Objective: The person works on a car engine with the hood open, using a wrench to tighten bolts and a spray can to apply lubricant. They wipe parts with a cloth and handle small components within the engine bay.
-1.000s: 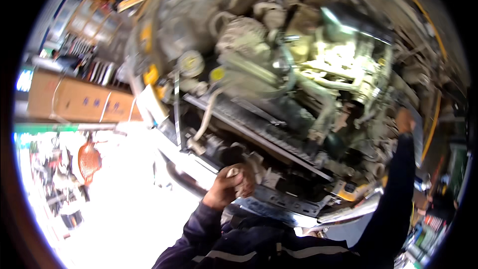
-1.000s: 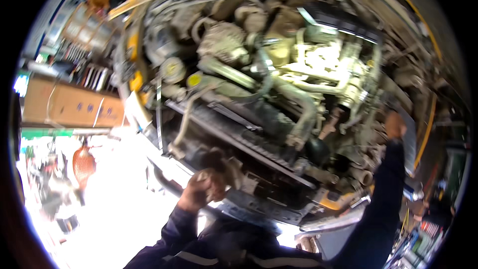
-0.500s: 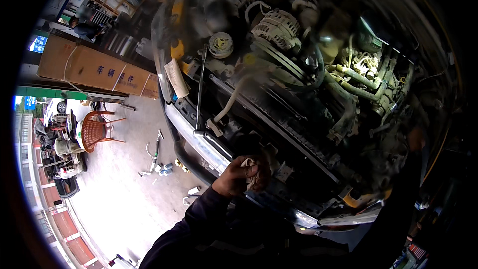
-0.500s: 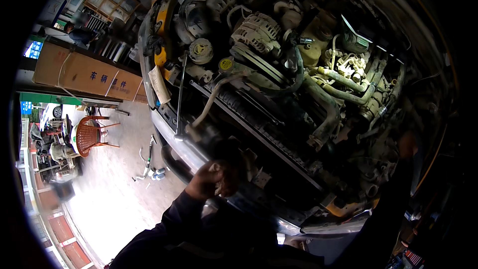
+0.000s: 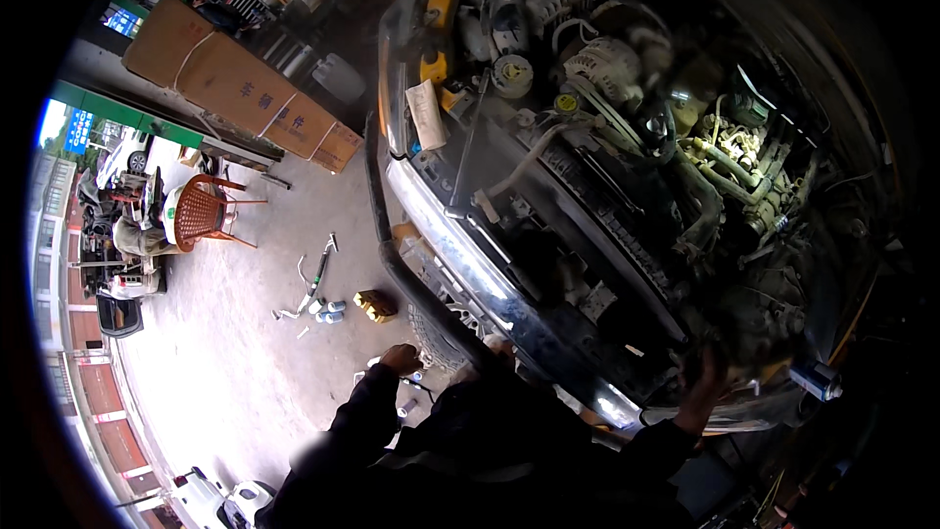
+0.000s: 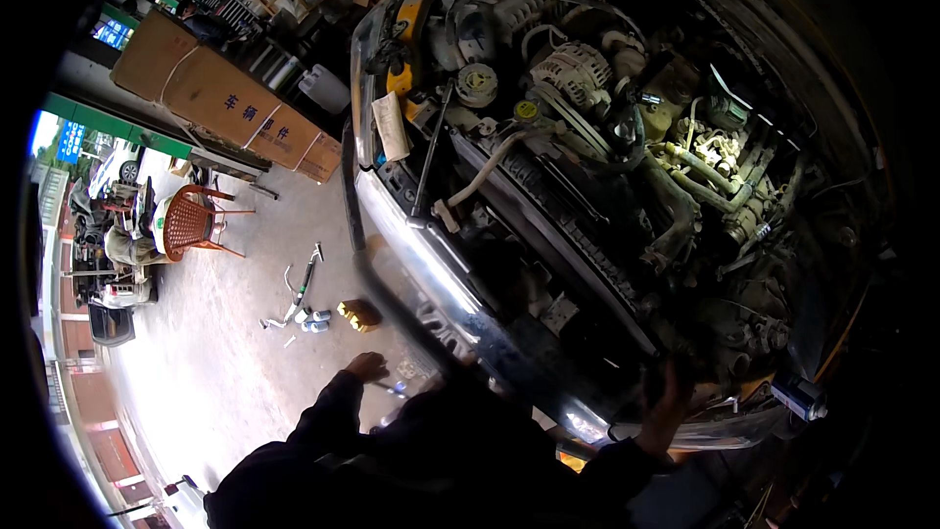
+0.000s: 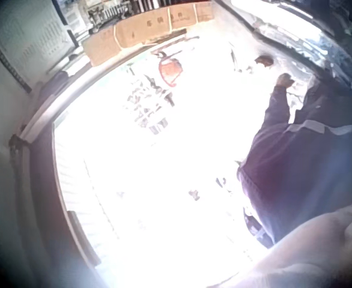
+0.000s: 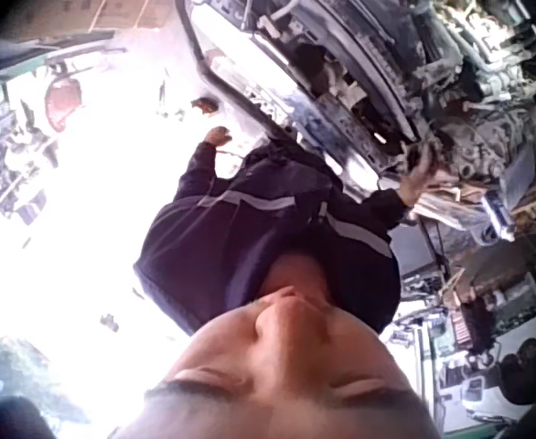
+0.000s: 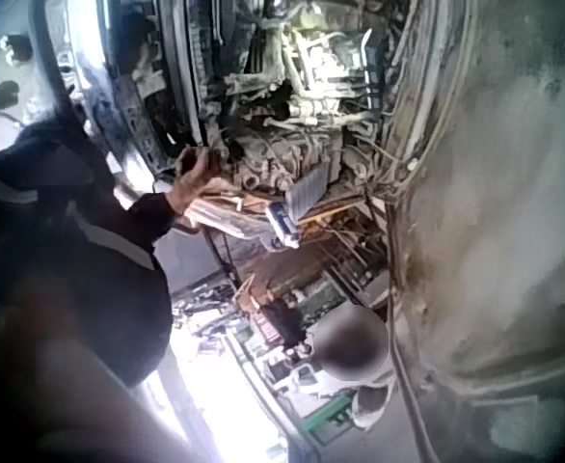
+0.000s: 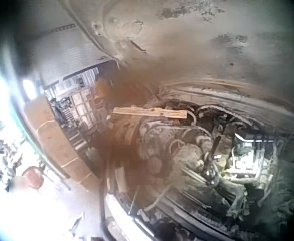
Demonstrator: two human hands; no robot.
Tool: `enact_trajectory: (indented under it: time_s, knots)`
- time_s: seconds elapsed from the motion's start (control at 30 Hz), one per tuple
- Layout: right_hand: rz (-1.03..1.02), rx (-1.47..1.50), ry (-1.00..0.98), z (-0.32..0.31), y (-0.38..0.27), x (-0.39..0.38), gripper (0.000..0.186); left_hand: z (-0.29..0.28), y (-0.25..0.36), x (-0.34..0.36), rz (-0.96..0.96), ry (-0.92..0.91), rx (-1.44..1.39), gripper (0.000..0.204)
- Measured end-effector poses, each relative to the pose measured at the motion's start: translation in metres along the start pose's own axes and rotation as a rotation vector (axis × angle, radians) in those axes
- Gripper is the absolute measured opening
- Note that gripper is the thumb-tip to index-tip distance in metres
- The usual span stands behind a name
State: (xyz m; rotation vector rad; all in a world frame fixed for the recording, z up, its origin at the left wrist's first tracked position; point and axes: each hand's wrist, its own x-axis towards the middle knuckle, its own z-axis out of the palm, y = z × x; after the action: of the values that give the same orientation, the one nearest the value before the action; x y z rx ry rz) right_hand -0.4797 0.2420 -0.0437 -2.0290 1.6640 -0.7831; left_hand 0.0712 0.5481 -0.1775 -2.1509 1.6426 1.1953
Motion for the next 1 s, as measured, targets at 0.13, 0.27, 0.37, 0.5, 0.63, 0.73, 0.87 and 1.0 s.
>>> enact_trajectory:
  time_s: [0.13,0.27,0.37,0.5,0.63,0.73,0.87,1.0]
  knots:
    - [0.221,0.56,-0.356,0.081,-0.116,-0.091,0.018,0.145,-0.098,-0.022,-0.125,-0.313,0.083,0.034]
    - [0.354,0.778,-0.567,0.055,-0.167,-0.105,0.014,0.191,-0.064,-0.01,-0.072,-0.332,-0.313,0.025]
    - [0.559,0.941,-0.558,0.033,-0.197,-0.101,0.008,0.213,-0.111,-0.037,-0.193,-0.091,-0.722,0.024]
    - [0.343,0.858,-0.392,0.009,-0.191,-0.09,0.012,0.197,-0.129,-0.028,-0.171,0.255,-0.867,0.026]
    - [0.171,0.657,-0.267,0.002,-0.218,-0.092,0.013,0.187,-0.146,-0.047,-0.267,0.384,-0.679,0.03]
    - [0.255,0.615,-0.161,0.011,-0.252,-0.116,0.011,0.18,-0.128,-0.049,-0.513,0.349,-0.617,0.035]
    - [0.365,0.639,-0.277,0.058,-0.296,-0.16,0.02,0.184,-0.175,-0.073,-0.641,0.152,-0.733,0.034]
    - [0.417,0.62,-0.399,0.114,-0.351,-0.208,0.018,0.2,-0.289,-0.103,-0.763,0.223,-0.575,0.033]
